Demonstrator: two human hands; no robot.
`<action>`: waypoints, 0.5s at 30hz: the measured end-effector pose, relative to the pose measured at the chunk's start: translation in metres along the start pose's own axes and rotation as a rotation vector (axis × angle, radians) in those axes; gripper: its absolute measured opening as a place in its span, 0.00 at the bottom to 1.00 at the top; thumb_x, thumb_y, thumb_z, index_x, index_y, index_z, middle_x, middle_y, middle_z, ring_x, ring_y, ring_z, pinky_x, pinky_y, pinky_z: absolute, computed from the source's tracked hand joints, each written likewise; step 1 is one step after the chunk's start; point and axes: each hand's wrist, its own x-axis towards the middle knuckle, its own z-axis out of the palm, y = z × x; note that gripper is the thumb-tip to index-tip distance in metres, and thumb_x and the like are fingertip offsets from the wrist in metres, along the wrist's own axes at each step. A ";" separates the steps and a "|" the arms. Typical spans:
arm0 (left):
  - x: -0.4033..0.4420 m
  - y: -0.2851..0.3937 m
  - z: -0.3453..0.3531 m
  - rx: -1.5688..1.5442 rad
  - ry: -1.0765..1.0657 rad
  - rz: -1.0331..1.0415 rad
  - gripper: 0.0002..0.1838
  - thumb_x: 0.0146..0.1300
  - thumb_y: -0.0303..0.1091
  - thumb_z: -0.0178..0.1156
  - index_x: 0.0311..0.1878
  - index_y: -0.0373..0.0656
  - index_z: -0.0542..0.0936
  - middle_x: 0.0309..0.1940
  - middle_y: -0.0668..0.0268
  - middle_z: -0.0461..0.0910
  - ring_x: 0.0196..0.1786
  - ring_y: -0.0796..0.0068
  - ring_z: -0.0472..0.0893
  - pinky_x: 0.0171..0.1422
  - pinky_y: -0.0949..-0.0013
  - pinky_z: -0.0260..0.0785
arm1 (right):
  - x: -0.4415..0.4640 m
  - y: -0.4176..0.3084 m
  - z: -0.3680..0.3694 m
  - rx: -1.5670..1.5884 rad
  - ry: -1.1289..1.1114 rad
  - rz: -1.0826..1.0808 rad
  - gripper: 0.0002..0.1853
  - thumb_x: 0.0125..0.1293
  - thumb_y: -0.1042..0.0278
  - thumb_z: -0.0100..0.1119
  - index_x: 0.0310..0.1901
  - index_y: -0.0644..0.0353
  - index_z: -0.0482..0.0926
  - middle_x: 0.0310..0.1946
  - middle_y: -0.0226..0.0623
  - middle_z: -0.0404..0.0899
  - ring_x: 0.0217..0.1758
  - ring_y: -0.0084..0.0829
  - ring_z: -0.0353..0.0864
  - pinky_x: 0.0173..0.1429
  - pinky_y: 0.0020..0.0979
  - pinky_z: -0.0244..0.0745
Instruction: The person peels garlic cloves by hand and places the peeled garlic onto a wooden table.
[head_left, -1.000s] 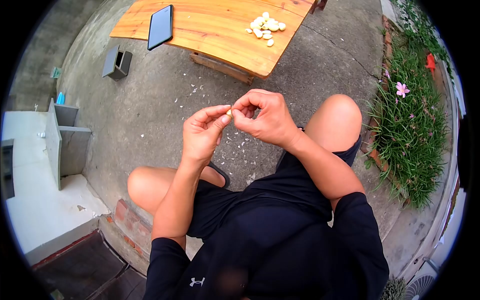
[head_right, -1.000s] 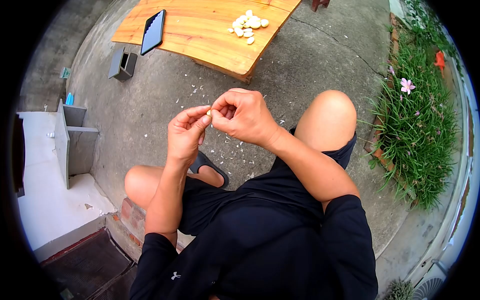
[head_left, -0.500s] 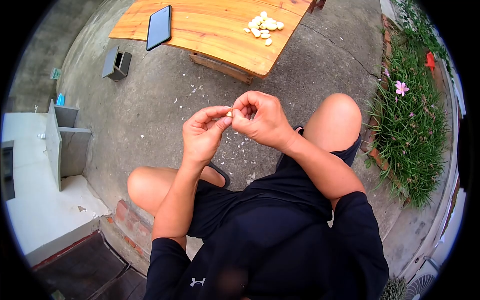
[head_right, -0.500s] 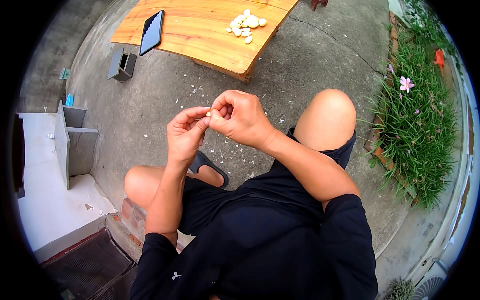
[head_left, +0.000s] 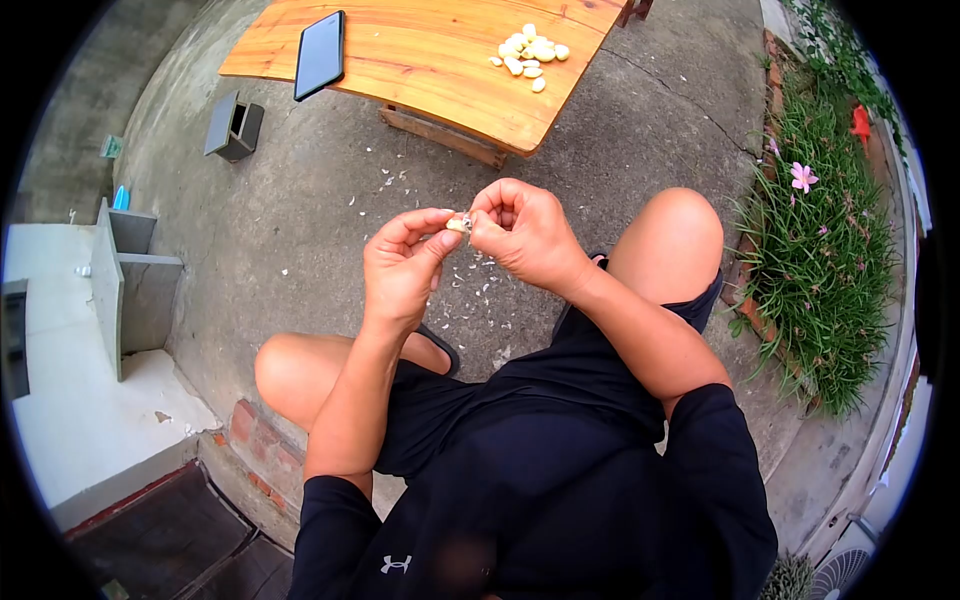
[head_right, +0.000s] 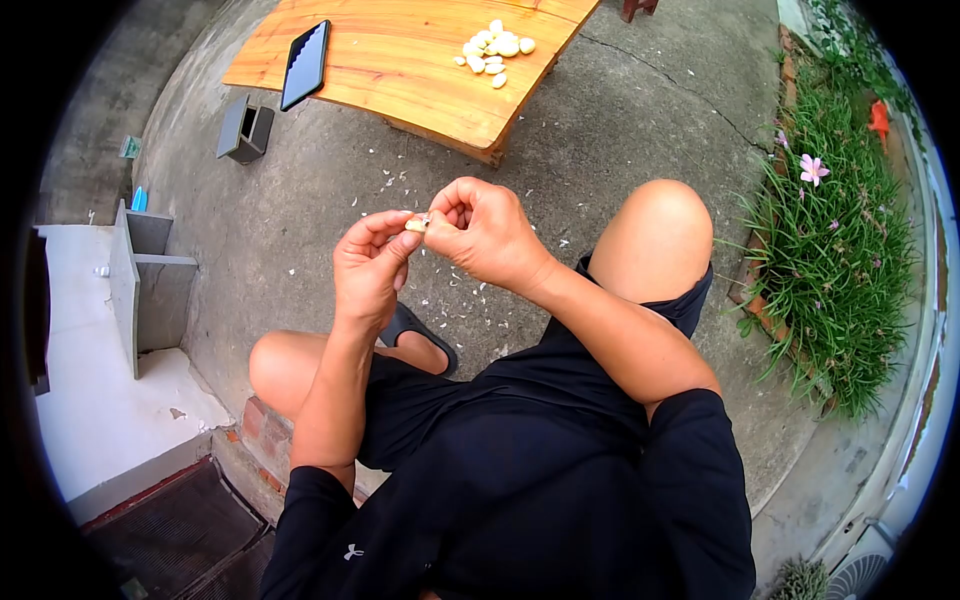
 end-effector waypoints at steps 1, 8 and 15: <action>0.001 0.000 0.000 -0.012 0.001 0.000 0.13 0.66 0.19 0.66 0.53 0.38 0.83 0.43 0.61 0.88 0.25 0.90 0.75 0.21 0.85 0.61 | 0.000 0.000 0.000 0.003 0.012 -0.006 0.06 0.67 0.73 0.67 0.39 0.63 0.79 0.30 0.22 0.79 0.31 0.11 0.75 0.33 0.18 0.72; 0.003 0.001 -0.001 -0.070 -0.005 0.012 0.12 0.68 0.19 0.64 0.54 0.39 0.81 0.49 0.55 0.88 0.24 0.90 0.74 0.21 0.85 0.61 | 0.003 0.002 -0.004 -0.015 0.074 -0.027 0.08 0.64 0.70 0.69 0.36 0.64 0.80 0.27 0.25 0.80 0.29 0.12 0.76 0.33 0.20 0.74; 0.003 0.005 -0.003 -0.108 -0.005 0.009 0.13 0.69 0.19 0.63 0.54 0.39 0.80 0.49 0.55 0.88 0.23 0.91 0.72 0.21 0.85 0.60 | 0.006 -0.003 -0.017 -0.303 0.059 -0.044 0.05 0.62 0.74 0.67 0.35 0.65 0.81 0.28 0.28 0.81 0.29 0.16 0.78 0.34 0.23 0.76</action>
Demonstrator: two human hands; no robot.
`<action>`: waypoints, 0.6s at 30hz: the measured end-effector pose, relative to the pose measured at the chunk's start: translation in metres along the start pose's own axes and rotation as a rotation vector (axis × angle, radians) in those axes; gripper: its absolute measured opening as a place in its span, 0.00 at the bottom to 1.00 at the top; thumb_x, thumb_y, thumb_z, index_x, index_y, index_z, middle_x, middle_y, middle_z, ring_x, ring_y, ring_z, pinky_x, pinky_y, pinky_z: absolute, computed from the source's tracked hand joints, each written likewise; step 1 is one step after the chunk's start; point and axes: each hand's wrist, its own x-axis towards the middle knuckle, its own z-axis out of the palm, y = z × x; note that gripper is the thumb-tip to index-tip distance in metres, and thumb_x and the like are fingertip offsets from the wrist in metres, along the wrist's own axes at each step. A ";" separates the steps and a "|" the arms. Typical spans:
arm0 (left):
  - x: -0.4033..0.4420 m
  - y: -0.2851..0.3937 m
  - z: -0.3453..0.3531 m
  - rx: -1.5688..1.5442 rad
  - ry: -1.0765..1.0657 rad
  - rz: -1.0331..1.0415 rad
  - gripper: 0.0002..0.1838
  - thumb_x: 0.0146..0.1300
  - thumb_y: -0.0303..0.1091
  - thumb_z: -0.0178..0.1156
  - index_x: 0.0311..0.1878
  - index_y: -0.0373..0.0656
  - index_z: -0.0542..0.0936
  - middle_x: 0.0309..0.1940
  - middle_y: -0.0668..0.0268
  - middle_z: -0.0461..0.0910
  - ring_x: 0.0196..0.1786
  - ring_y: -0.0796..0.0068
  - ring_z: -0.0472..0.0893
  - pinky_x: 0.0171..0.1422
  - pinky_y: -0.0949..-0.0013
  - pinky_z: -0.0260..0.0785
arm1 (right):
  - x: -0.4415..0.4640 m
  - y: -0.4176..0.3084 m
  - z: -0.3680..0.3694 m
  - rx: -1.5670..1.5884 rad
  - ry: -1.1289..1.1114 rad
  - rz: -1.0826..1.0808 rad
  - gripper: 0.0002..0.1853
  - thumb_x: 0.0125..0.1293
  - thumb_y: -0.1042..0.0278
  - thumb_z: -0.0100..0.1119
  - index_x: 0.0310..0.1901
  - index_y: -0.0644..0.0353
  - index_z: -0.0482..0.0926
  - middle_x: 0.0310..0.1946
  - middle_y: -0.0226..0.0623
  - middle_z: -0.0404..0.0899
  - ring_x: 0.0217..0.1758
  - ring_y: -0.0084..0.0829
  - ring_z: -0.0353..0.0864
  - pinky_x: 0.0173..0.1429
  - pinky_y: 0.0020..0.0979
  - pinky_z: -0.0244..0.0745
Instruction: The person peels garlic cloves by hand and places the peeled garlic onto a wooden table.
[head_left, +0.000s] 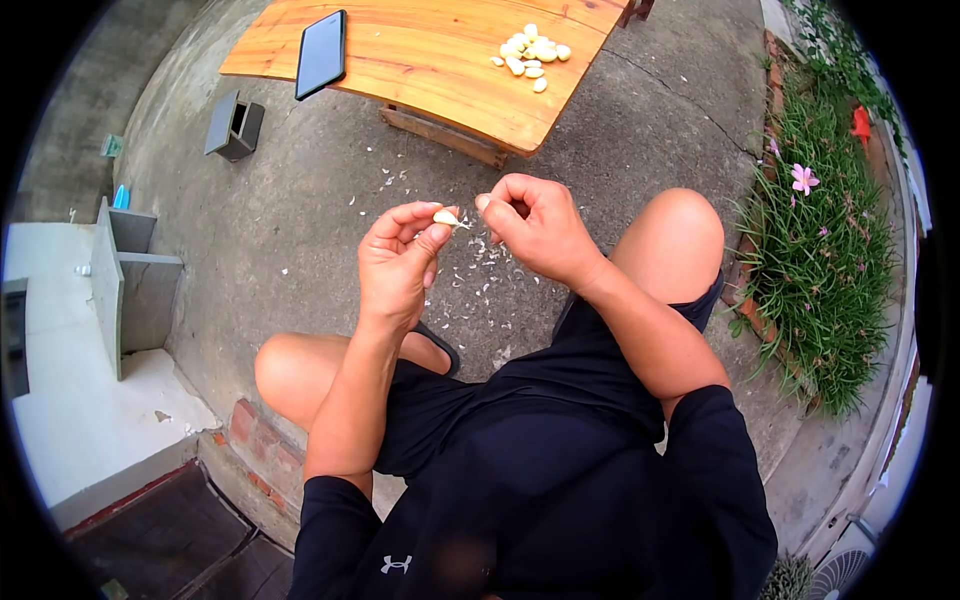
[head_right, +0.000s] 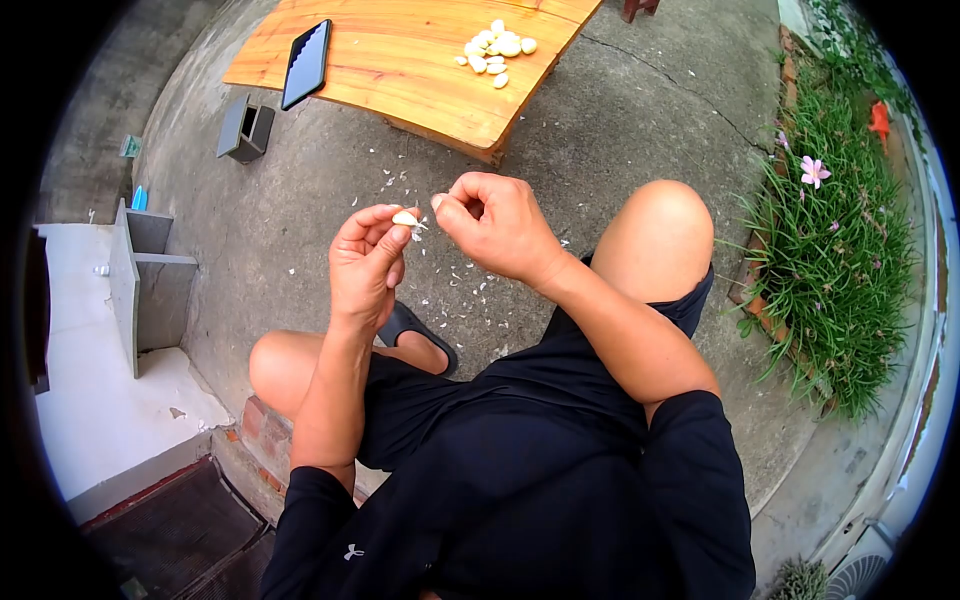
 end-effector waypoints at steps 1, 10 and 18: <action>0.000 0.000 0.000 0.002 -0.001 0.002 0.13 0.69 0.19 0.63 0.55 0.39 0.80 0.49 0.55 0.88 0.23 0.91 0.73 0.21 0.85 0.60 | 0.000 0.001 0.002 0.058 0.023 -0.084 0.05 0.61 0.74 0.67 0.36 0.65 0.82 0.29 0.30 0.81 0.30 0.16 0.79 0.34 0.23 0.76; -0.001 0.000 -0.001 0.012 -0.021 0.014 0.13 0.67 0.20 0.67 0.53 0.38 0.82 0.43 0.62 0.88 0.27 0.90 0.77 0.21 0.84 0.61 | -0.008 -0.021 0.002 -0.087 -0.028 -0.532 0.13 0.57 0.82 0.68 0.45 0.63 0.85 0.39 0.36 0.83 0.35 0.23 0.83 0.41 0.25 0.79; -0.004 0.004 0.001 0.026 -0.052 -0.020 0.12 0.68 0.20 0.65 0.54 0.38 0.81 0.41 0.63 0.87 0.23 0.91 0.73 0.20 0.85 0.59 | -0.008 -0.023 0.002 -0.129 -0.078 -0.556 0.10 0.56 0.80 0.72 0.40 0.62 0.85 0.32 0.37 0.82 0.30 0.26 0.83 0.36 0.27 0.79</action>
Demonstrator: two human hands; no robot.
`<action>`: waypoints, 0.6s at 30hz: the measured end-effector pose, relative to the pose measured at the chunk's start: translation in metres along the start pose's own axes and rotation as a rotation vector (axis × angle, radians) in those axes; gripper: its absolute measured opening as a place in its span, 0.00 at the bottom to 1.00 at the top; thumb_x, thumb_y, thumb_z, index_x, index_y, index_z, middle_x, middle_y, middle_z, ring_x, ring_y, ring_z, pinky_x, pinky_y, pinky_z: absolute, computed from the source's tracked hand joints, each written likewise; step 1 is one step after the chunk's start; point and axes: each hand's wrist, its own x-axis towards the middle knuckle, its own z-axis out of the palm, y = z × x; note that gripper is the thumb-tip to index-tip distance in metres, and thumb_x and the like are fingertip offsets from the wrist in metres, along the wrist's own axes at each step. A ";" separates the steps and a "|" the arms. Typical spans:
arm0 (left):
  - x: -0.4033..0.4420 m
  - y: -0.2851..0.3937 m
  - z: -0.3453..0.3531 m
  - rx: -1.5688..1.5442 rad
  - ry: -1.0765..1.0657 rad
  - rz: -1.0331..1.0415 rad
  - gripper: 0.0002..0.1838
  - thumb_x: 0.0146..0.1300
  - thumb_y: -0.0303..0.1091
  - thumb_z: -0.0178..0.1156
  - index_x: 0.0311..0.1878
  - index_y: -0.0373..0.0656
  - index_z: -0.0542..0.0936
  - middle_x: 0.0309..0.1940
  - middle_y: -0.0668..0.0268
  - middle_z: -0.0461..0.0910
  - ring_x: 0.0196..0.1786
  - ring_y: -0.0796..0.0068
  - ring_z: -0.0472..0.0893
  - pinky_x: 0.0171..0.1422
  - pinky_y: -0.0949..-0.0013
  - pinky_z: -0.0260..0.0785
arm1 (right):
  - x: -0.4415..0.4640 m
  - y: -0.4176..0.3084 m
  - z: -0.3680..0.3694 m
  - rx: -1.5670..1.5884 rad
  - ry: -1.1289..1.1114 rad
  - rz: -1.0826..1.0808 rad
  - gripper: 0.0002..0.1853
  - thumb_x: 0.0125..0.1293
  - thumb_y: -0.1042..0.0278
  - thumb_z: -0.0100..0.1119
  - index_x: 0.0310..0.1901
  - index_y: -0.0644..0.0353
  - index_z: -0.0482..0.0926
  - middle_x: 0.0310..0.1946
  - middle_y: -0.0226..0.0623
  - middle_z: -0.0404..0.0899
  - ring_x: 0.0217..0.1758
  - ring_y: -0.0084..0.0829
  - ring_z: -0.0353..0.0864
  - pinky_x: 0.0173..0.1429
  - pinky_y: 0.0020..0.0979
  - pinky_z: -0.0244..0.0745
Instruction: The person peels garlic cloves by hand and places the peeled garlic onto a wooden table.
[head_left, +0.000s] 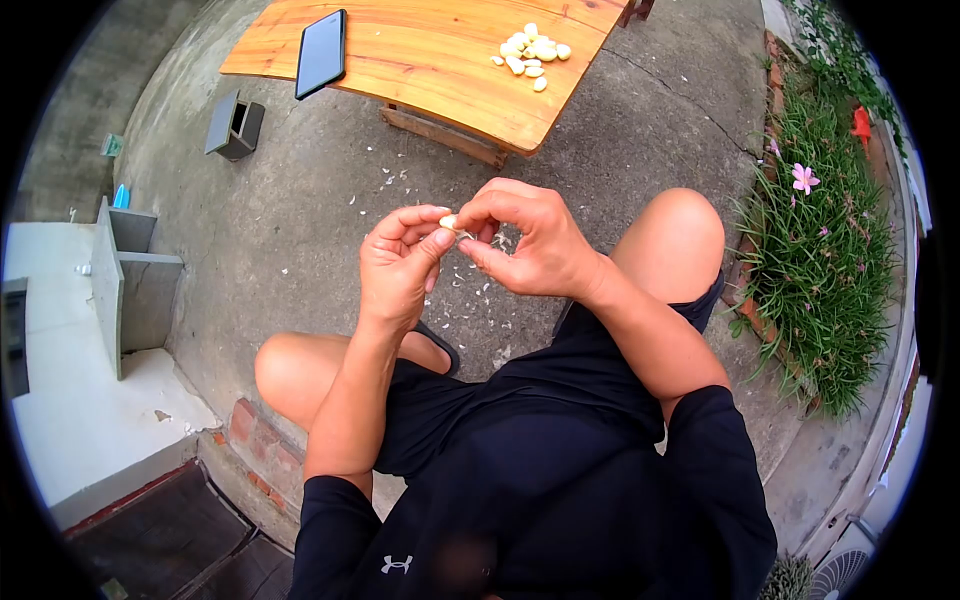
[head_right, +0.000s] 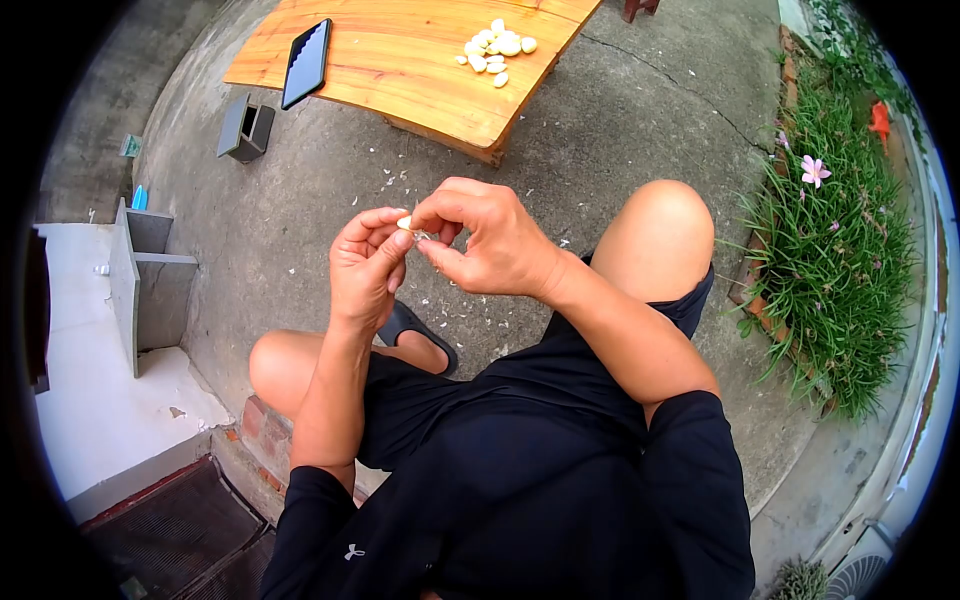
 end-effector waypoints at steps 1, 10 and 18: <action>0.000 0.000 0.000 0.013 -0.004 -0.003 0.12 0.69 0.20 0.64 0.54 0.38 0.81 0.40 0.64 0.87 0.22 0.91 0.72 0.19 0.85 0.58 | 0.000 0.000 -0.001 0.006 -0.004 -0.001 0.09 0.56 0.80 0.72 0.39 0.62 0.84 0.31 0.36 0.82 0.30 0.26 0.83 0.37 0.27 0.79; -0.001 0.001 0.001 -0.005 -0.011 -0.015 0.12 0.69 0.19 0.63 0.53 0.38 0.81 0.40 0.64 0.87 0.22 0.91 0.72 0.18 0.85 0.58 | 0.000 0.001 -0.002 0.032 -0.003 0.008 0.07 0.57 0.81 0.71 0.38 0.62 0.84 0.30 0.36 0.82 0.31 0.26 0.84 0.36 0.27 0.78; -0.001 0.002 -0.003 -0.034 -0.042 -0.009 0.13 0.67 0.21 0.67 0.53 0.37 0.82 0.41 0.61 0.88 0.25 0.90 0.77 0.19 0.86 0.61 | 0.001 0.003 -0.001 0.008 0.021 -0.059 0.05 0.56 0.80 0.69 0.35 0.62 0.83 0.28 0.36 0.82 0.29 0.27 0.84 0.34 0.28 0.79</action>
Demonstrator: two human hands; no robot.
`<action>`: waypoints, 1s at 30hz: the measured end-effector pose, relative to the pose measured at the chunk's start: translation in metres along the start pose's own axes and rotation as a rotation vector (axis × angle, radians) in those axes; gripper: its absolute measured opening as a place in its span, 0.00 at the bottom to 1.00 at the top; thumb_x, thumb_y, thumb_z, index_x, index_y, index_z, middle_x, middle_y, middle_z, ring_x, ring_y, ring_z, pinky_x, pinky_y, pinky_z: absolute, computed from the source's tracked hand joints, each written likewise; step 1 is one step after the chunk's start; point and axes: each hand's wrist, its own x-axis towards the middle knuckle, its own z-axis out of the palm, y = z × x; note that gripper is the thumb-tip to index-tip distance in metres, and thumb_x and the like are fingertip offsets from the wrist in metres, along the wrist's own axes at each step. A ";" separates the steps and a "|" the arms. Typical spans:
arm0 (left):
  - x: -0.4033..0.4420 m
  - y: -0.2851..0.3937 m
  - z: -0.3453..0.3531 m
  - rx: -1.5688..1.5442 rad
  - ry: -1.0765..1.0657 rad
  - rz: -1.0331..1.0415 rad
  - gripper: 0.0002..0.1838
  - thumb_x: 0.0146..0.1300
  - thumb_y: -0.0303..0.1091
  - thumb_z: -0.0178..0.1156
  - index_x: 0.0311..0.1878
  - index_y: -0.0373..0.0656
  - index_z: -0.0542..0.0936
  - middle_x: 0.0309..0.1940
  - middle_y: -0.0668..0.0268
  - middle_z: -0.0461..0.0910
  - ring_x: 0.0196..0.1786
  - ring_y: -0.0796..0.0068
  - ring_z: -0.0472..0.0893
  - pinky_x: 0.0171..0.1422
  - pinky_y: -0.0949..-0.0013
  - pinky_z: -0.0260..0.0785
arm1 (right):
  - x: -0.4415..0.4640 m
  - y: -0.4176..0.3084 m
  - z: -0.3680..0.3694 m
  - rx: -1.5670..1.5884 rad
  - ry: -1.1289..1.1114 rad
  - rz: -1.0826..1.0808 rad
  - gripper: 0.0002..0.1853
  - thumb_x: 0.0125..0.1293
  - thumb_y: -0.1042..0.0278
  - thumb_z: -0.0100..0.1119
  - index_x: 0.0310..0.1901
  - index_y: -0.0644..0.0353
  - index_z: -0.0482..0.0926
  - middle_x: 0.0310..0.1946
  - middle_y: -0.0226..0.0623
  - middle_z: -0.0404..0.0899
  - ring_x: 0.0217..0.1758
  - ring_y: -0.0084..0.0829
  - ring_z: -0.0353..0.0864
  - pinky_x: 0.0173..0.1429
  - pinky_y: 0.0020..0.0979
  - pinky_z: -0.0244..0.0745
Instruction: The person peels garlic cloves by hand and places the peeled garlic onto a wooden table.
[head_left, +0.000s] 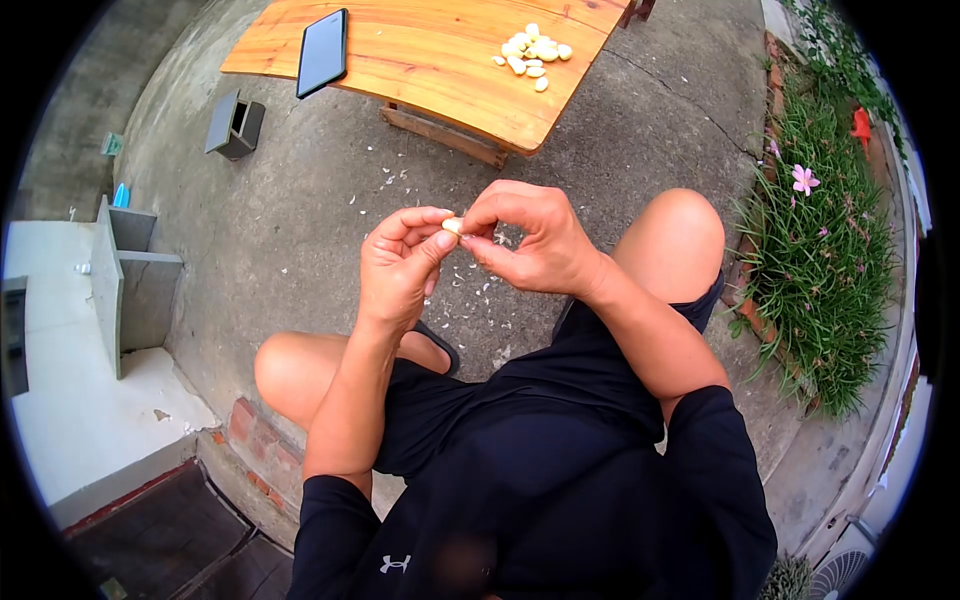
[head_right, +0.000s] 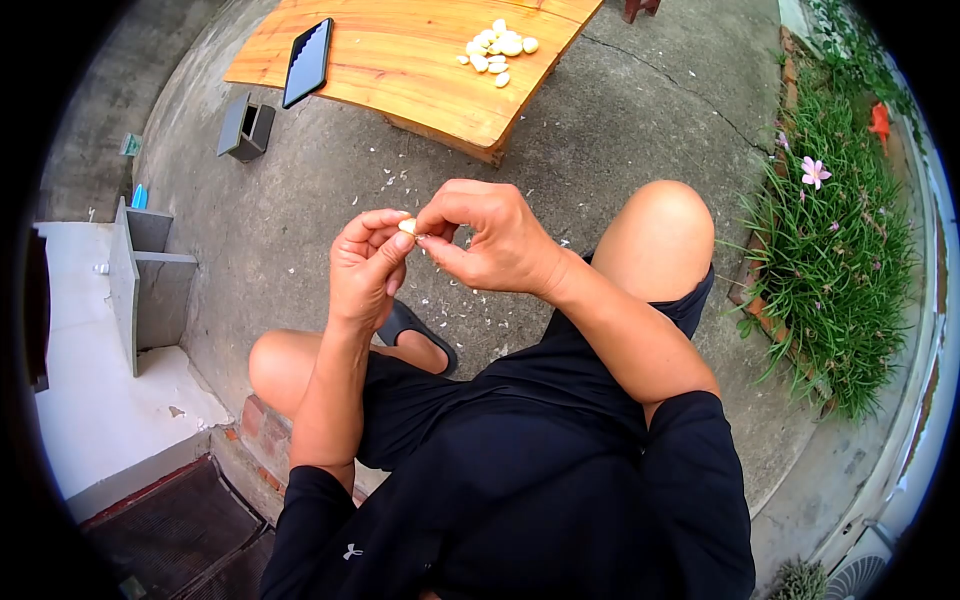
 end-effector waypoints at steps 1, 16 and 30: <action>0.000 0.000 0.000 -0.001 0.001 0.002 0.13 0.67 0.21 0.67 0.53 0.37 0.82 0.41 0.61 0.88 0.25 0.90 0.77 0.19 0.86 0.61 | 0.000 0.001 0.000 0.002 -0.006 -0.004 0.05 0.56 0.80 0.69 0.35 0.62 0.83 0.28 0.36 0.82 0.29 0.27 0.84 0.35 0.28 0.79; 0.000 0.001 0.001 0.013 0.009 -0.006 0.12 0.66 0.22 0.68 0.53 0.38 0.82 0.41 0.62 0.88 0.25 0.91 0.76 0.19 0.85 0.61 | 0.000 0.003 0.000 0.022 0.002 -0.008 0.07 0.56 0.81 0.69 0.36 0.61 0.85 0.28 0.36 0.83 0.30 0.28 0.85 0.35 0.28 0.79; -0.001 0.001 0.001 0.021 0.015 0.000 0.12 0.68 0.20 0.65 0.53 0.37 0.82 0.41 0.62 0.87 0.23 0.91 0.74 0.19 0.85 0.59 | -0.001 0.004 0.002 0.060 0.020 0.013 0.05 0.55 0.80 0.70 0.34 0.62 0.85 0.29 0.37 0.84 0.30 0.28 0.85 0.36 0.29 0.79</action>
